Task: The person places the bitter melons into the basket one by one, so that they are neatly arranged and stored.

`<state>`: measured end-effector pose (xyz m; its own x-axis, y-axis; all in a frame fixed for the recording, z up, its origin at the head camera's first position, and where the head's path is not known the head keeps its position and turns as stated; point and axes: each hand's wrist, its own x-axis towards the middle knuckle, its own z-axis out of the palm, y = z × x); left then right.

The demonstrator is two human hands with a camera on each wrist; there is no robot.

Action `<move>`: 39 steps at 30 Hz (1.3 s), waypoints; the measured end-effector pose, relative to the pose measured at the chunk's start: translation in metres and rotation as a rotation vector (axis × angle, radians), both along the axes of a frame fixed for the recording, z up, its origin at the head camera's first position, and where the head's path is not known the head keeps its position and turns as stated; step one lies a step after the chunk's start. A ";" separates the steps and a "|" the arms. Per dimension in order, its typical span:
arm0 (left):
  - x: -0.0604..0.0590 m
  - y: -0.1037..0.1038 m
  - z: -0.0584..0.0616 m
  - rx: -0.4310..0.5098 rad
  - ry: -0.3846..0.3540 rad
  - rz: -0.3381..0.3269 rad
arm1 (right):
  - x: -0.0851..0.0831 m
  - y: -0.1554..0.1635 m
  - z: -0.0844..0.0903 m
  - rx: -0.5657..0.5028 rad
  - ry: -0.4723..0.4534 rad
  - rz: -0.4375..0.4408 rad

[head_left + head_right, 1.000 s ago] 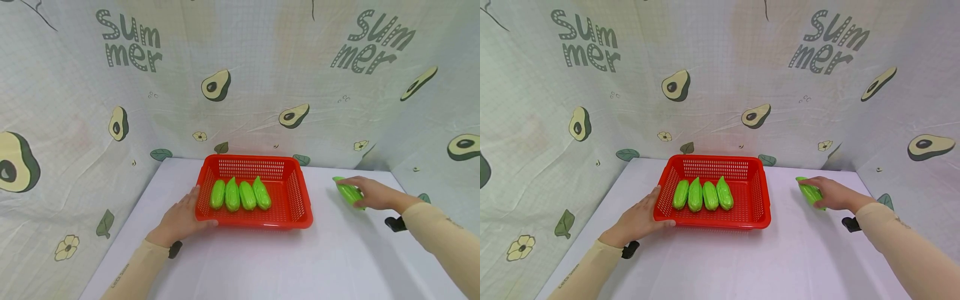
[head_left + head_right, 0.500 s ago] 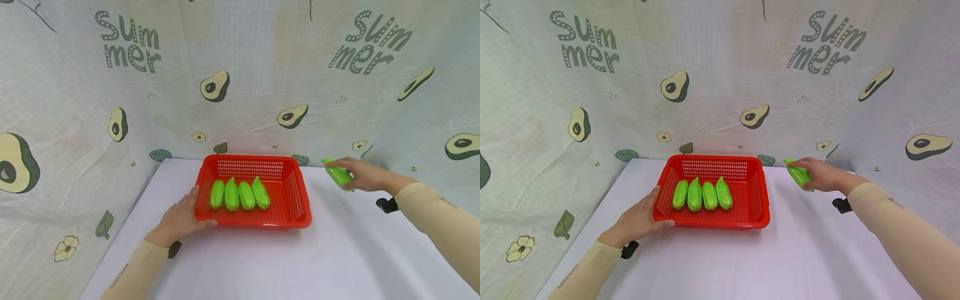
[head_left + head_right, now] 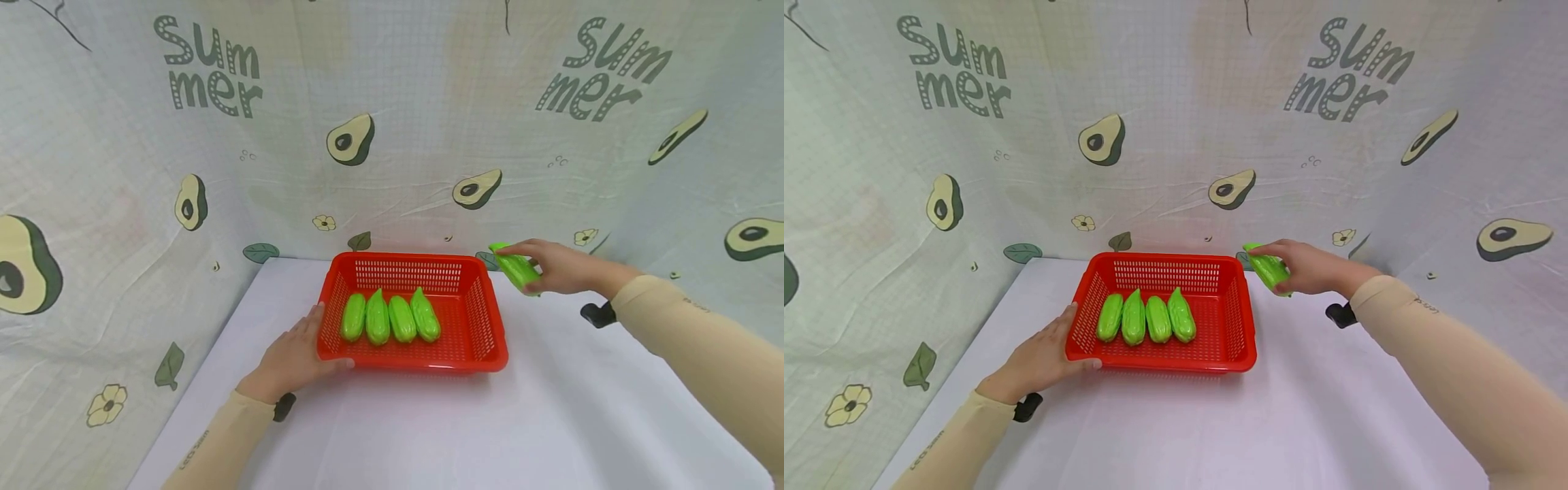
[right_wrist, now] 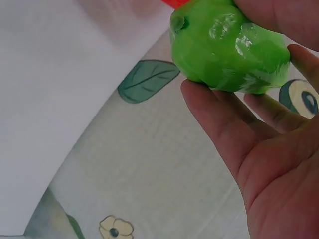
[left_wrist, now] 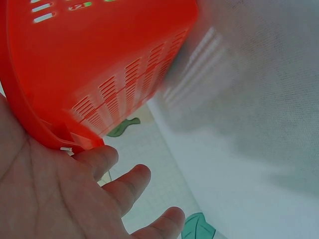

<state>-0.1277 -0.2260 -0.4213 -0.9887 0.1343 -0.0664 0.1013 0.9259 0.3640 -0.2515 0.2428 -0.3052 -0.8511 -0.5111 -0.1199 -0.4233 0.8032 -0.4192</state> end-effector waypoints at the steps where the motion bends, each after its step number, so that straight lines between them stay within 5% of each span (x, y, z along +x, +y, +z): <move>1: 0.000 0.000 0.000 0.003 -0.001 0.002 | -0.001 -0.006 0.000 -0.005 -0.011 0.001; 14: 0.000 0.000 -0.001 0.004 0.013 -0.003 | -0.012 -0.066 -0.024 -0.032 -0.085 0.089; 30: -0.001 -0.002 -0.003 -0.003 0.014 -0.002 | -0.022 -0.099 -0.050 0.122 -0.162 0.132; 39: -0.002 -0.001 -0.004 0.003 0.021 -0.005 | -0.023 -0.113 -0.056 0.203 -0.281 0.074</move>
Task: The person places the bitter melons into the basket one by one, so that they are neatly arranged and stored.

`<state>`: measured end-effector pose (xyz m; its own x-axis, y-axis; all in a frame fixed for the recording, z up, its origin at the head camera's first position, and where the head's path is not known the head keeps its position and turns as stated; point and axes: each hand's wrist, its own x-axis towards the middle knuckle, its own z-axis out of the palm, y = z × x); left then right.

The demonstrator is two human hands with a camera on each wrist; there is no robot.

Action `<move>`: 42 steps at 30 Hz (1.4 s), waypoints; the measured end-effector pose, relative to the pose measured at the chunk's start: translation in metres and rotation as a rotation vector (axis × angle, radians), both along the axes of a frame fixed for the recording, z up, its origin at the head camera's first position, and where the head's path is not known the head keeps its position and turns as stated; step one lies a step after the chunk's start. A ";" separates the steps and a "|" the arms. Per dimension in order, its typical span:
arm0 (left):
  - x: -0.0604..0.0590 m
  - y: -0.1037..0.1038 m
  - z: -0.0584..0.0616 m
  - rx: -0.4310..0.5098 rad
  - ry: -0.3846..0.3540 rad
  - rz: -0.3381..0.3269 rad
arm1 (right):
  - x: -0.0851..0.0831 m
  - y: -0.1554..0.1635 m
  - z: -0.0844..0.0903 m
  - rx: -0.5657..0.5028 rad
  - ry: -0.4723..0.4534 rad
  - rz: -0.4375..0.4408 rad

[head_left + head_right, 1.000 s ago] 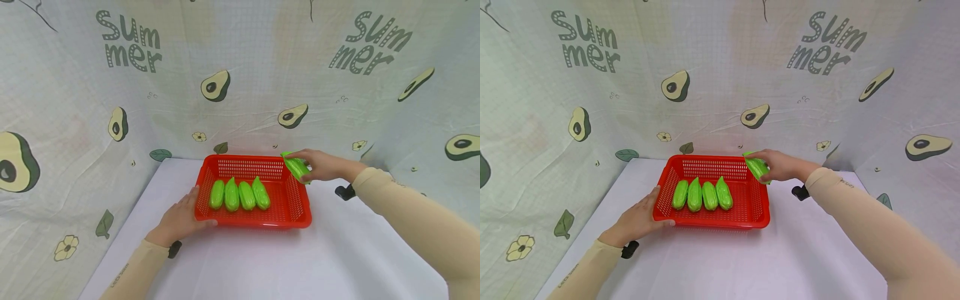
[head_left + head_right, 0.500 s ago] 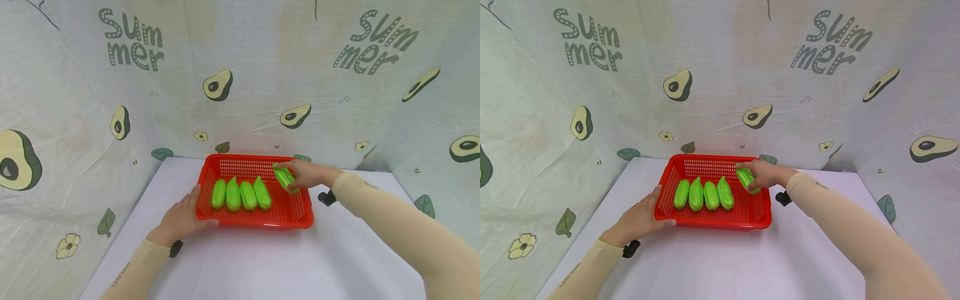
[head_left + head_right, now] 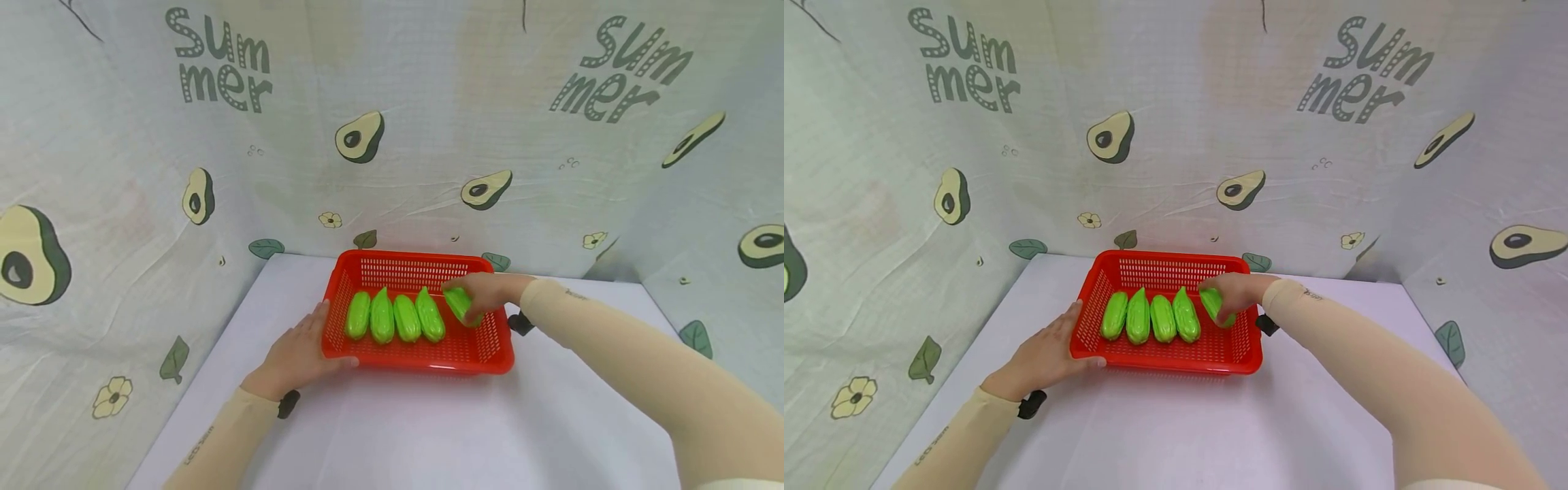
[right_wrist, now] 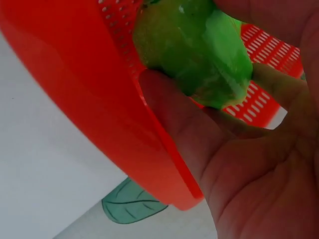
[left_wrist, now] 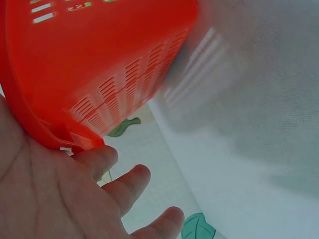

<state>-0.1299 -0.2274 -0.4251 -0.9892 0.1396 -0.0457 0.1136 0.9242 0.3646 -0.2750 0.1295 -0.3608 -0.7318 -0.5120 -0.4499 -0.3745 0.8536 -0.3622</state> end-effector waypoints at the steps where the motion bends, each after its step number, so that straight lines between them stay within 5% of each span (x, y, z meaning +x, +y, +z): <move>1: 0.000 0.000 0.000 0.002 0.002 -0.001 | 0.000 -0.001 -0.001 0.010 -0.006 -0.001; 22: 0.000 0.001 0.002 0.007 0.009 -0.003 | -0.002 -0.015 -0.028 0.035 -0.058 -0.026; 42: 0.001 0.001 0.002 0.011 0.008 0.002 | -0.003 -0.019 -0.020 0.075 -0.122 -0.004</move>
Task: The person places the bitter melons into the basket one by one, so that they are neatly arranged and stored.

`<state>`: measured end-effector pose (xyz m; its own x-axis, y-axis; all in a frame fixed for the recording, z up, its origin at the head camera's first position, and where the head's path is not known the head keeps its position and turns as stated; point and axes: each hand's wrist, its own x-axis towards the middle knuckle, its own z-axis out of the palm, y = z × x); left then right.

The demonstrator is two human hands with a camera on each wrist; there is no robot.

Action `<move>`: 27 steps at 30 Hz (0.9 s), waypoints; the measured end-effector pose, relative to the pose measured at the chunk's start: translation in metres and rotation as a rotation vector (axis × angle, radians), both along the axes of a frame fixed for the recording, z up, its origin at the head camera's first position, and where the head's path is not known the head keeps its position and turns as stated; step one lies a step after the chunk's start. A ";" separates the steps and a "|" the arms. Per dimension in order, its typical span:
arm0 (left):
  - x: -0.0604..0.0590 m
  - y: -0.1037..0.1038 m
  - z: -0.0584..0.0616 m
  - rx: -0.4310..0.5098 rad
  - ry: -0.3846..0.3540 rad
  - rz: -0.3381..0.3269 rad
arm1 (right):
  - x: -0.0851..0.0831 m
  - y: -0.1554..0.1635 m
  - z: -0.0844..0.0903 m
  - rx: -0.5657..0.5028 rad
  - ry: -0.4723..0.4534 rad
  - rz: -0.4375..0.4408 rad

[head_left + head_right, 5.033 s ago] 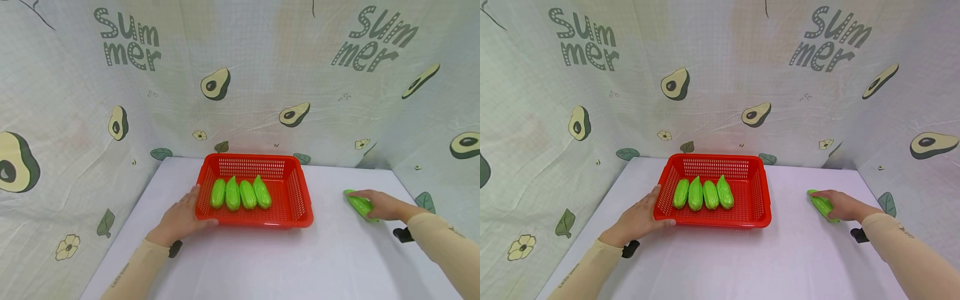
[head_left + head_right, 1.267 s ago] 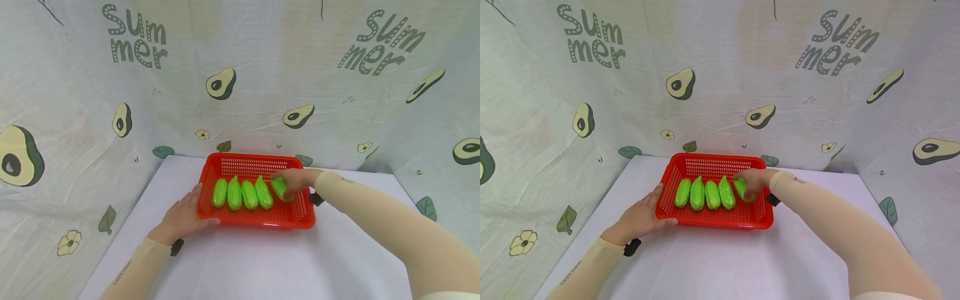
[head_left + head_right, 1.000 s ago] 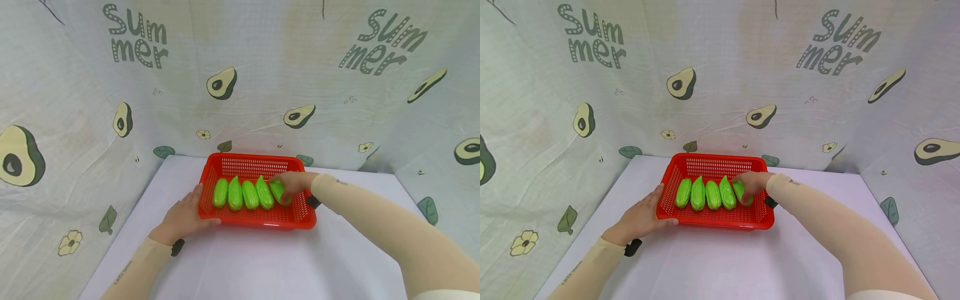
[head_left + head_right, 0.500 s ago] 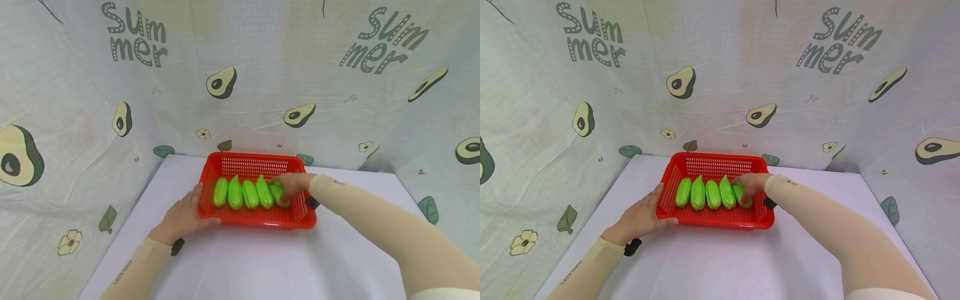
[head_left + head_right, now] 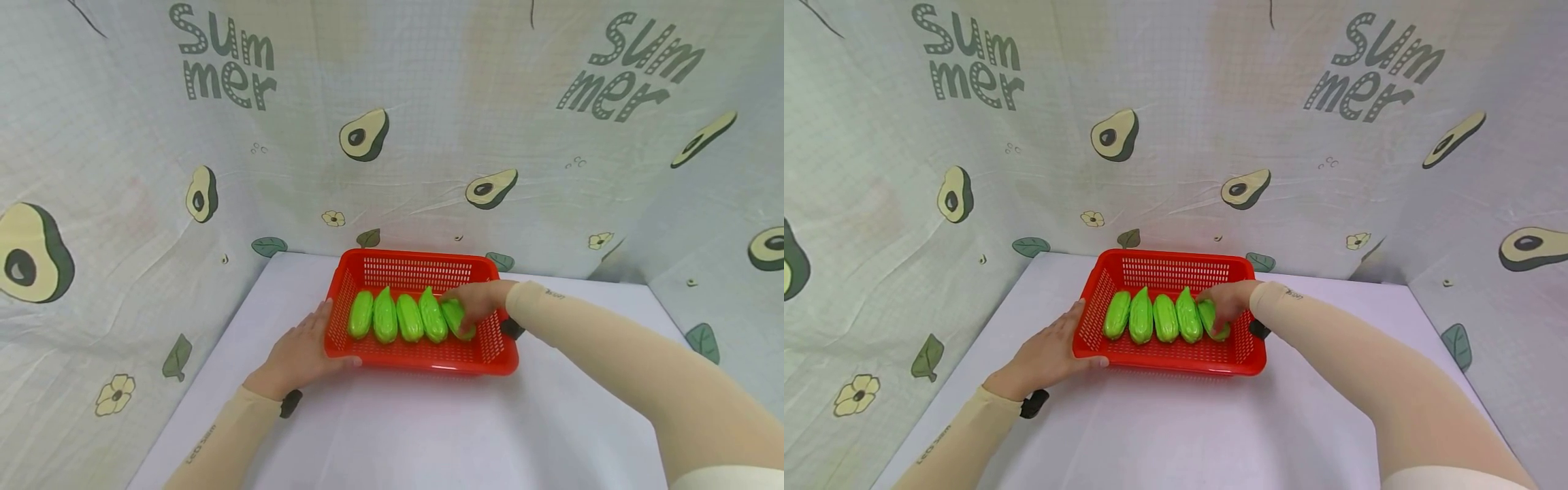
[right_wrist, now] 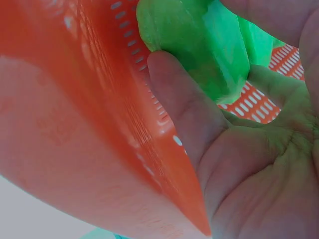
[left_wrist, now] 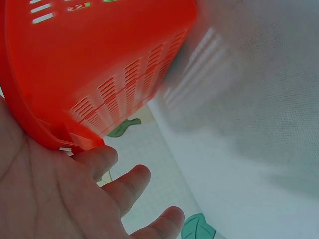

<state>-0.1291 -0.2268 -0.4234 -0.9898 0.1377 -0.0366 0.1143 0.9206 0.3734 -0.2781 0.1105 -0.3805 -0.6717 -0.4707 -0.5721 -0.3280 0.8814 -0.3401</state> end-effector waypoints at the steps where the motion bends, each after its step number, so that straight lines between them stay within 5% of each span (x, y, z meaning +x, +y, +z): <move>1: 0.000 0.000 0.000 0.000 0.000 0.001 | 0.000 0.000 0.000 0.004 0.000 0.001; 27: -0.002 -0.001 -0.003 0.010 0.004 0.012 | 0.002 -0.004 -0.006 0.028 0.032 -0.019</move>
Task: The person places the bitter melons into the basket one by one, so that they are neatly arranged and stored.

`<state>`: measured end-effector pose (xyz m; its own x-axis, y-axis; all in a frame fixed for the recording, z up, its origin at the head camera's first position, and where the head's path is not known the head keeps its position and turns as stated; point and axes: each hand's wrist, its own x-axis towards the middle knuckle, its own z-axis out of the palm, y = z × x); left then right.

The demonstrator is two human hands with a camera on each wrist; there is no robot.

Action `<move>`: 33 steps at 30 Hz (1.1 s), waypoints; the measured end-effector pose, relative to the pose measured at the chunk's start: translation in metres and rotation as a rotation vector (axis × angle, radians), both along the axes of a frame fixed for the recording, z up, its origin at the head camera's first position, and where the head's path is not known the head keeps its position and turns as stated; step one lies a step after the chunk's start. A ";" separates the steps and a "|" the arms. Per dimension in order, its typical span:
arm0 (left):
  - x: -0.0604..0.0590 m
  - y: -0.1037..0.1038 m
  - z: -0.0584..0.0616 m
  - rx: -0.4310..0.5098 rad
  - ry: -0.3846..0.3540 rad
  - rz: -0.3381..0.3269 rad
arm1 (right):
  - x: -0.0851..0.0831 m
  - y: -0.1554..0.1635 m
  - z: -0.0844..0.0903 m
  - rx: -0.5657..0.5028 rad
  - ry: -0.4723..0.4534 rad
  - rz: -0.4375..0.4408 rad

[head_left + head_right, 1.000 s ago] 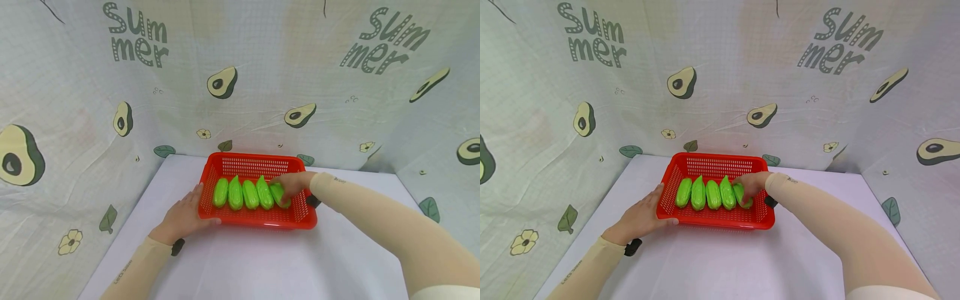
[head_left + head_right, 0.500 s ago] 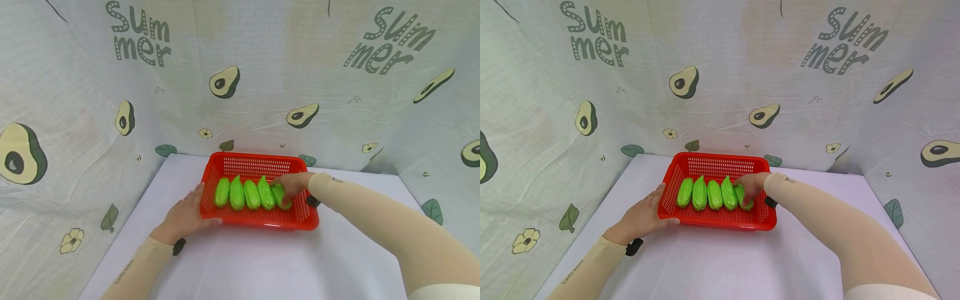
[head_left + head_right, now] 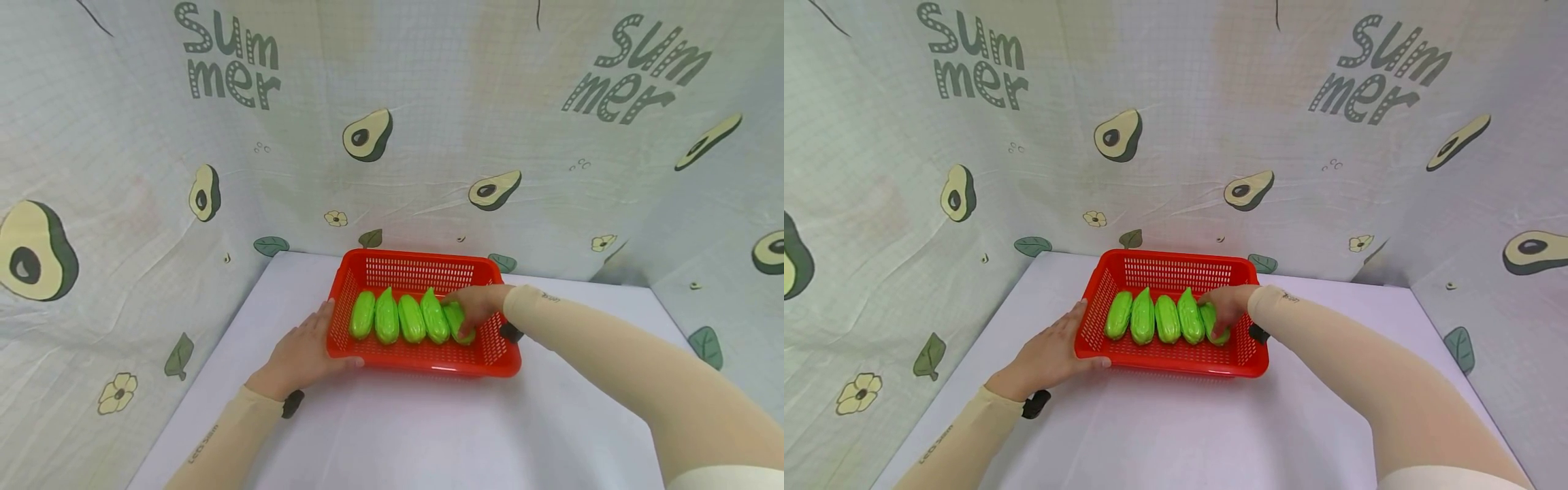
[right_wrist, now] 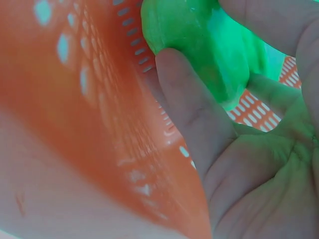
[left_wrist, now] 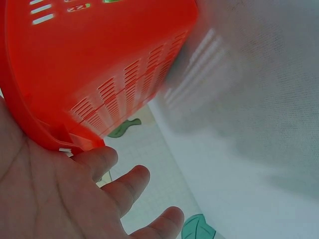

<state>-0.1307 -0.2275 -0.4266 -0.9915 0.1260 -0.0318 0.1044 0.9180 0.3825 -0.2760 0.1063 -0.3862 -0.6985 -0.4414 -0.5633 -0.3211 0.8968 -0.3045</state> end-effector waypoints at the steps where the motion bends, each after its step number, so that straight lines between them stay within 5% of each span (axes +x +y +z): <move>1: 0.000 0.000 0.000 -0.001 0.001 0.000 | 0.000 0.000 0.000 0.002 0.004 0.003; 27: 0.002 0.002 0.002 -0.009 -0.005 -0.008 | 0.002 0.003 -0.001 0.002 0.007 -0.013; 33: 0.003 0.001 0.004 -0.009 -0.006 -0.011 | 0.002 0.004 0.004 0.000 0.041 0.049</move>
